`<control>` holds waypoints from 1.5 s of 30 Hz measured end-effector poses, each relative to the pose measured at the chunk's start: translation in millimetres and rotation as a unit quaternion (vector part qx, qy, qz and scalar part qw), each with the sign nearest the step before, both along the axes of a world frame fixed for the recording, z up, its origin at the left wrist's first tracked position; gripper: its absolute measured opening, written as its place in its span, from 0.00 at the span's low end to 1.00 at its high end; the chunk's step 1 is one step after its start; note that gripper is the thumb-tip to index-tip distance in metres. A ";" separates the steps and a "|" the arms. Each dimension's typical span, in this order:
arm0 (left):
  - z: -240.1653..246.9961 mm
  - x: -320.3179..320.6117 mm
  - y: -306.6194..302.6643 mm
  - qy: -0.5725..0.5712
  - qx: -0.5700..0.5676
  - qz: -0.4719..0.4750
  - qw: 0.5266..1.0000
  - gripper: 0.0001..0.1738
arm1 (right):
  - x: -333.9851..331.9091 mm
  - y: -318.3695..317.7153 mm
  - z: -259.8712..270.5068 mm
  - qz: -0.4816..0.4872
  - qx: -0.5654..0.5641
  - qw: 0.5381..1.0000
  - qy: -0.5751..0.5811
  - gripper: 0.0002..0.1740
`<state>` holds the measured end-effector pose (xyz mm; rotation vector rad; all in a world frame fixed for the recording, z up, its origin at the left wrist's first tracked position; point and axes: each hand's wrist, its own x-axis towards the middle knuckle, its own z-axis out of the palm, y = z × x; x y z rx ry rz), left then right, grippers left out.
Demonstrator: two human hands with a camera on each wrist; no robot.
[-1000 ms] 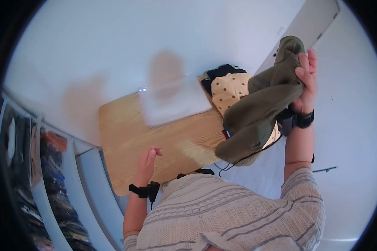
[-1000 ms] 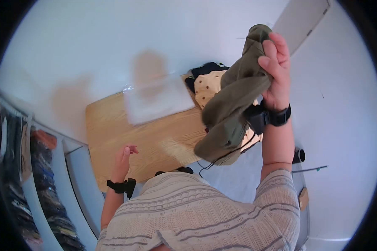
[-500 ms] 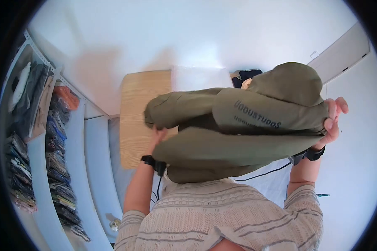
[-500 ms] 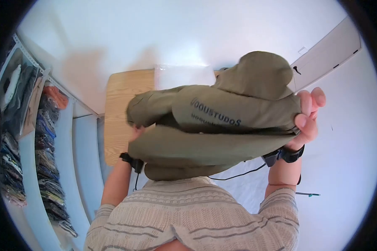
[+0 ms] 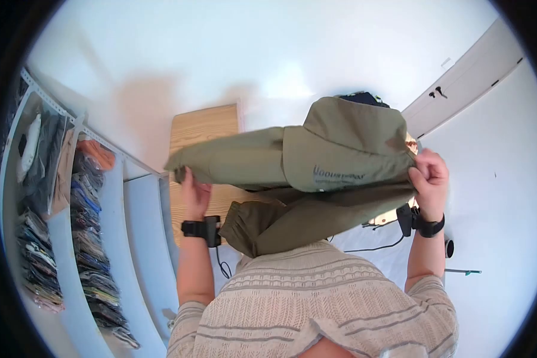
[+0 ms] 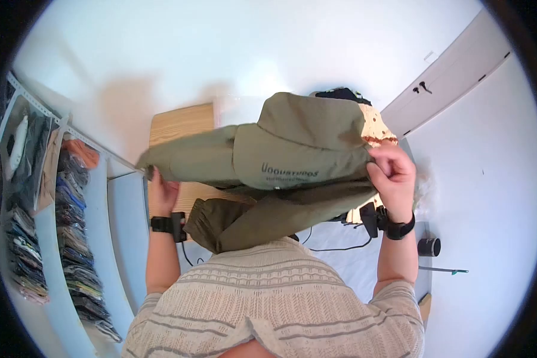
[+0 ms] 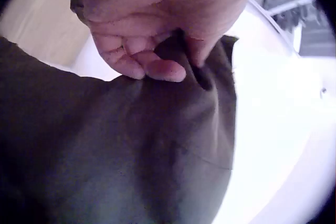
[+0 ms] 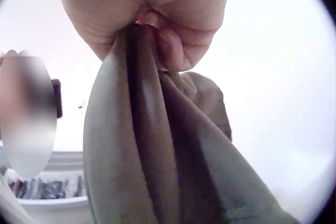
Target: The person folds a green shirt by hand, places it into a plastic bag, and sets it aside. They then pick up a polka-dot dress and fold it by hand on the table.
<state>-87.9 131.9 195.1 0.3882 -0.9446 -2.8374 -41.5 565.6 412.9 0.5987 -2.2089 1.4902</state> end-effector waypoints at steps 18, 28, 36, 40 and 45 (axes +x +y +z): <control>209.2 51.5 -46.0 0.055 -0.279 0.315 0.905 0.27 | -0.2 -36.3 -105.5 0.319 0.126 0.809 -0.477 0.39; 103.4 -135.2 0.8 0.135 -0.322 0.153 0.925 0.19 | -0.4 -18.4 -199.1 0.229 -0.097 0.875 -0.415 0.35; -10.4 -238.1 113.3 0.010 -0.311 0.025 0.950 0.24 | -36.0 18.4 -293.5 -0.036 -0.041 0.957 -0.284 0.37; -55.8 -236.6 119.7 -0.084 -0.603 -0.223 0.762 0.29 | -48.6 45.1 -311.2 -0.152 -0.023 0.918 -0.366 0.37; -70.4 -148.1 68.7 -0.016 -0.710 -0.258 0.655 0.29 | -15.7 85.3 -381.6 -0.245 0.074 0.863 -0.436 0.27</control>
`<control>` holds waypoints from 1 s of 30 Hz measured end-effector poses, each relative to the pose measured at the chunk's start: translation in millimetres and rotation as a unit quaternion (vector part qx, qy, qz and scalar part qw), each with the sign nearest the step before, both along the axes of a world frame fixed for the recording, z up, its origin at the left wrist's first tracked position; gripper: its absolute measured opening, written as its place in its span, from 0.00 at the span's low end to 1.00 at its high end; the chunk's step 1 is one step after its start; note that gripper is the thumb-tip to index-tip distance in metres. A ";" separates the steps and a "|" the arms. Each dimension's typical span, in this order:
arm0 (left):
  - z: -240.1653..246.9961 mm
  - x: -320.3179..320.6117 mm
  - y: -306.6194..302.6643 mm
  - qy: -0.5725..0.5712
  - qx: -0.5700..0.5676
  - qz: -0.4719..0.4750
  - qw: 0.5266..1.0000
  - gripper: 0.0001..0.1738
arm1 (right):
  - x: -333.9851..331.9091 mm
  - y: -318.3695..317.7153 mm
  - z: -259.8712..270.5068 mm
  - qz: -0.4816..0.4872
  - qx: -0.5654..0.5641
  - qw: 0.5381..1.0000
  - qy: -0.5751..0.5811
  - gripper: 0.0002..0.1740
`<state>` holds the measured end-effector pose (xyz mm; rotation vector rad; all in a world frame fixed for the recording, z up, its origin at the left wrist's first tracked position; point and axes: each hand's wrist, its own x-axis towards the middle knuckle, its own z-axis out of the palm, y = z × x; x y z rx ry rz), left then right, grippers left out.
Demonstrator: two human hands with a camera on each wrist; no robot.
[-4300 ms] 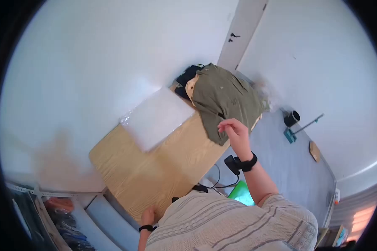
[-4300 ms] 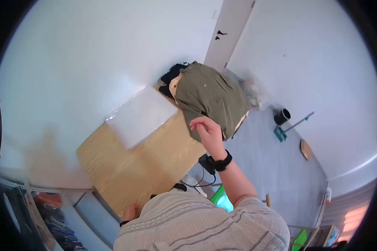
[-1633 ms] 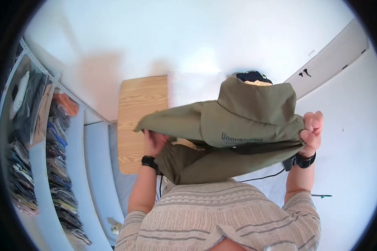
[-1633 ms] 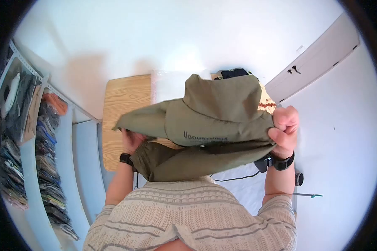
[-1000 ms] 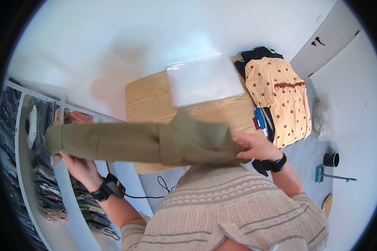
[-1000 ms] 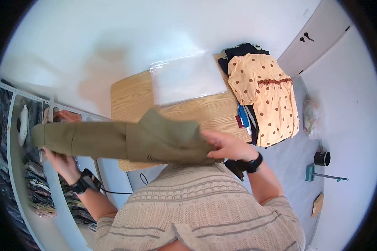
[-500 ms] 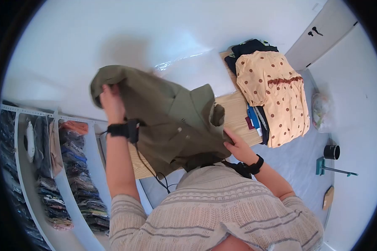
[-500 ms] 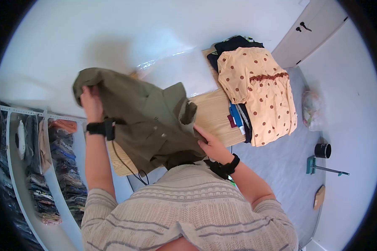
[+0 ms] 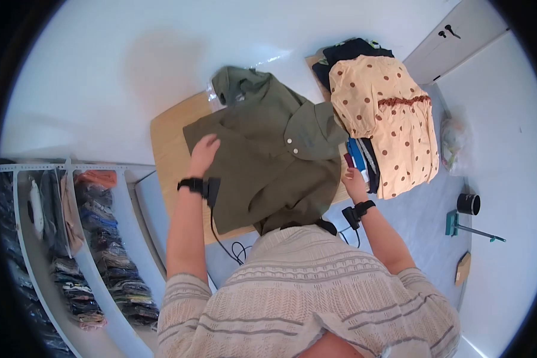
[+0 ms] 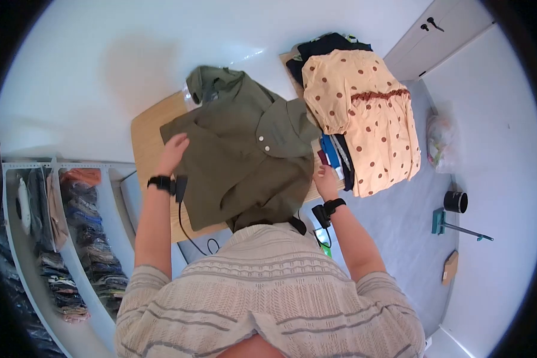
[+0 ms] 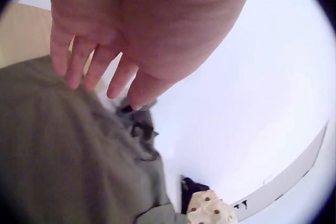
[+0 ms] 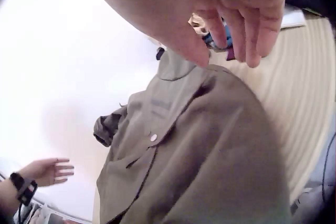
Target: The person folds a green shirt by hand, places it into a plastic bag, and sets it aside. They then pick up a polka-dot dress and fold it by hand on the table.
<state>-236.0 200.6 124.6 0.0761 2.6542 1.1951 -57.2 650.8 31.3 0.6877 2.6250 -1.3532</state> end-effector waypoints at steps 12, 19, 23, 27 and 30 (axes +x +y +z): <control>-145.6 267.7 -66.0 -0.107 0.123 0.367 0.916 0.21 | 71.8 -33.4 -34.6 0.053 -0.256 0.910 -0.322 0.36; -103.2 243.2 -45.1 -0.153 0.133 0.300 0.932 0.17 | 70.4 -25.8 -45.6 -0.005 -0.320 0.878 -0.356 0.27; -53.1 255.8 -37.0 0.049 0.019 0.322 0.945 0.15 | 72.7 -25.0 -43.7 -0.005 -0.327 0.876 -0.354 0.27; -98.2 288.0 -40.9 0.048 -0.100 0.339 0.934 0.13 | 73.1 -23.1 -44.6 0.017 -0.334 0.875 -0.350 0.24; -117.1 299.8 -42.9 -0.304 0.056 0.365 0.878 0.15 | 72.6 -23.3 -43.8 0.009 -0.334 0.880 -0.338 0.22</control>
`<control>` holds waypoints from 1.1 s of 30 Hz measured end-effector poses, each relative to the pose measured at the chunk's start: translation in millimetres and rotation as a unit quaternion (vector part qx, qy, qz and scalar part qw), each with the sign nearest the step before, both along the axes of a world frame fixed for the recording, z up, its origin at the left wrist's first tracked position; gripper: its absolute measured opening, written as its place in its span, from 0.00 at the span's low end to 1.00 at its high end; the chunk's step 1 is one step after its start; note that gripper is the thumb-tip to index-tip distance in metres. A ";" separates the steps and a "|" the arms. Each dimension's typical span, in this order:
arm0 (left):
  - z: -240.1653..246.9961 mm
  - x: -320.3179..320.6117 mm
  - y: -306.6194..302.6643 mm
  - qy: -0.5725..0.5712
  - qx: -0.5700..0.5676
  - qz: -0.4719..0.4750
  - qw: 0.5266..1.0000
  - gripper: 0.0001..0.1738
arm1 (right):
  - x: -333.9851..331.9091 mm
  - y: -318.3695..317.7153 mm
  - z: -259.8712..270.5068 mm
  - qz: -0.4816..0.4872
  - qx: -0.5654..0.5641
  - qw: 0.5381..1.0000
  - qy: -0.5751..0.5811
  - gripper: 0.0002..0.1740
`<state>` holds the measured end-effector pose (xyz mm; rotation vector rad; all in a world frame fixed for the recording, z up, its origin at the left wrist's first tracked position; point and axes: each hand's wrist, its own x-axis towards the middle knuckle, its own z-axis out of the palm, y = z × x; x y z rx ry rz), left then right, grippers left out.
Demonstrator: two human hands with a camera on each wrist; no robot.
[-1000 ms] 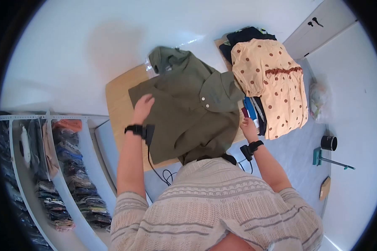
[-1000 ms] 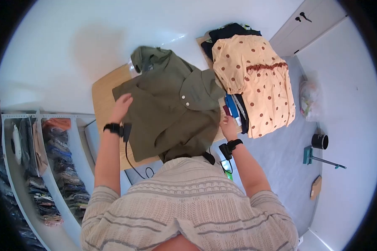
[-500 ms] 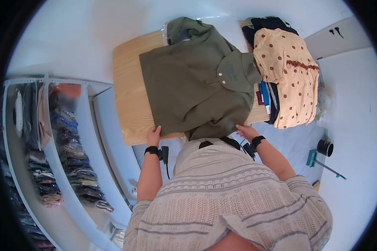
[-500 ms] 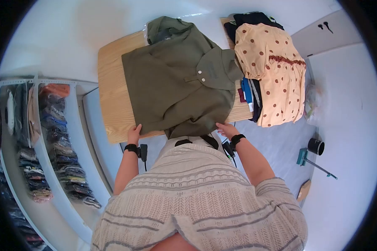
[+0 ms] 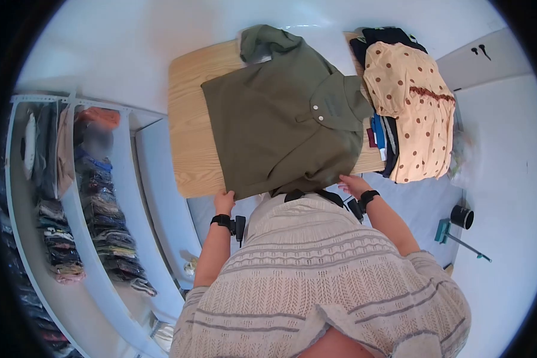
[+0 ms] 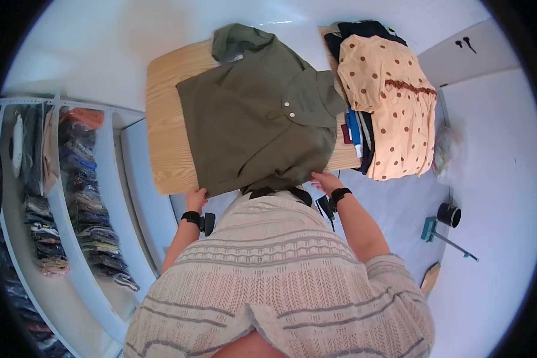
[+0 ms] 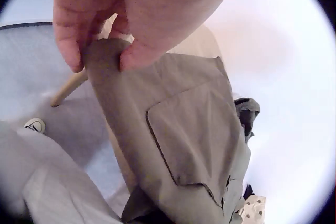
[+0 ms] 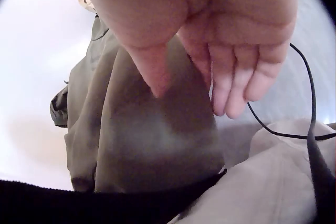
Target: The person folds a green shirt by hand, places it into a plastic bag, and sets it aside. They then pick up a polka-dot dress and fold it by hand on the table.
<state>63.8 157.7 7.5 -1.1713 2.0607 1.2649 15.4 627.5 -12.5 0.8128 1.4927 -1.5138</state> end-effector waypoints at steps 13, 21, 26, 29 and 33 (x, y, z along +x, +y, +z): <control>-22.9 9.1 -6.0 0.047 0.102 0.126 0.986 0.12 | 17.1 7.1 12.1 -0.132 0.088 0.982 0.099 0.17; 7.4 1.4 1.2 0.034 0.173 0.119 0.977 0.16 | -56.1 50.6 -23.4 -0.072 0.363 0.882 0.293 0.16; 3.1 1.6 -5.3 0.033 0.163 0.125 0.978 0.14 | -177.0 59.8 -18.6 -0.132 0.319 0.845 0.409 0.28; -3.1 6.5 -5.8 0.030 0.141 0.127 0.981 0.12 | -200.7 40.5 12.6 -0.133 0.313 0.860 0.381 0.33; -5.1 9.1 -3.8 0.044 0.125 0.138 0.981 0.10 | -220.2 30.0 39.6 -0.060 0.388 0.851 0.349 0.35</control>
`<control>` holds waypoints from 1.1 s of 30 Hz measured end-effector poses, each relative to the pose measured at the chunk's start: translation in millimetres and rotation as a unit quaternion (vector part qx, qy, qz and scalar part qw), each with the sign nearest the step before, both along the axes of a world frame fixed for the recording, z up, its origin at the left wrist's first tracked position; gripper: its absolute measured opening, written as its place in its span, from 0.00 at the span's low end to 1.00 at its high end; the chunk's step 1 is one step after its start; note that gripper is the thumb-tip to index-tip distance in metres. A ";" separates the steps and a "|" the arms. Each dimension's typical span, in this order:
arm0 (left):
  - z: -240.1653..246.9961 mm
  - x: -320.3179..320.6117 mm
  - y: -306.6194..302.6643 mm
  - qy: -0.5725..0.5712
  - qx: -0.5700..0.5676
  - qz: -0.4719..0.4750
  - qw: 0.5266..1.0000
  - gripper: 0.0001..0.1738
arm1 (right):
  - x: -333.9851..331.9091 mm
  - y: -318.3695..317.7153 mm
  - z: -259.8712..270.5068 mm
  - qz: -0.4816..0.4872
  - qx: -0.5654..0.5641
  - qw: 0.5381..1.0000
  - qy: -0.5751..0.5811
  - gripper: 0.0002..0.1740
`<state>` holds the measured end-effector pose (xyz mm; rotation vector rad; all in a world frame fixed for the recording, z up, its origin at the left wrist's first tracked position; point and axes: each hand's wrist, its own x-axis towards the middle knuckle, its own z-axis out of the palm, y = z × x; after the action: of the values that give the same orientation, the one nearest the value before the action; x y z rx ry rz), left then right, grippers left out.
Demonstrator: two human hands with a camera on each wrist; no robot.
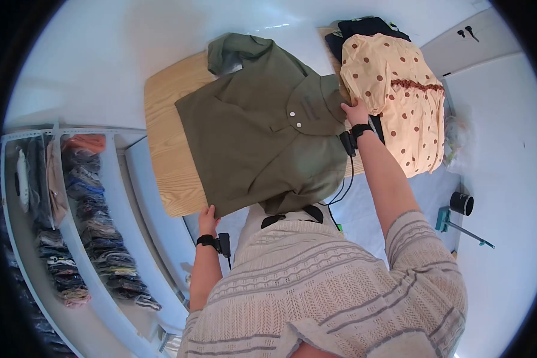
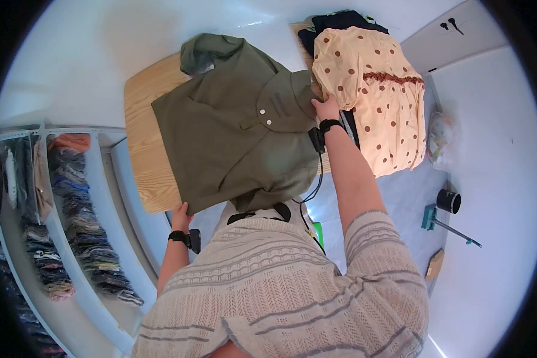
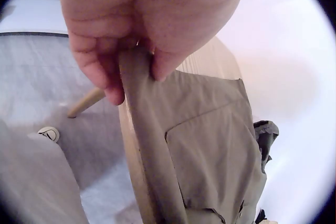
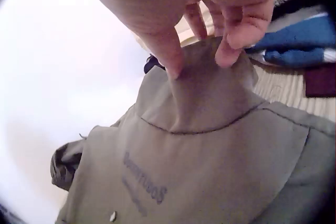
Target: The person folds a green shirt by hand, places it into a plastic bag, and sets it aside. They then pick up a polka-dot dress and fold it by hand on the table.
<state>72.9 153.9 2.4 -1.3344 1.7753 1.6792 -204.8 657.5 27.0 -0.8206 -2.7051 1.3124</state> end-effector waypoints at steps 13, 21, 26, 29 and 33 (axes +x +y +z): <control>-20.9 -3.0 15.9 -0.006 -0.144 -0.026 0.989 0.13 | -1.1 -0.1 -21.9 -0.075 0.150 0.979 0.115 0.17; -5.6 13.0 7.7 0.040 0.018 0.088 0.995 0.14 | 148.0 9.3 3.1 0.084 0.113 0.981 -0.130 0.17; 4.2 6.3 9.4 0.023 0.035 0.053 0.998 0.11 | 239.5 2.7 -46.6 0.123 -0.100 0.943 -0.293 0.27; 5.0 3.1 7.7 0.015 0.030 0.038 0.999 0.11 | 234.6 -25.3 -26.7 0.009 -0.377 0.882 -0.283 0.37; 11.4 2.1 1.5 0.037 0.040 0.027 0.998 0.12 | 234.5 -23.5 -50.8 0.036 -0.550 0.797 -0.247 0.30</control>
<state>75.0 155.4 13.8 -1.3123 1.7080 1.8297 29.7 634.0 -23.7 -1.2069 -1.9732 3.1243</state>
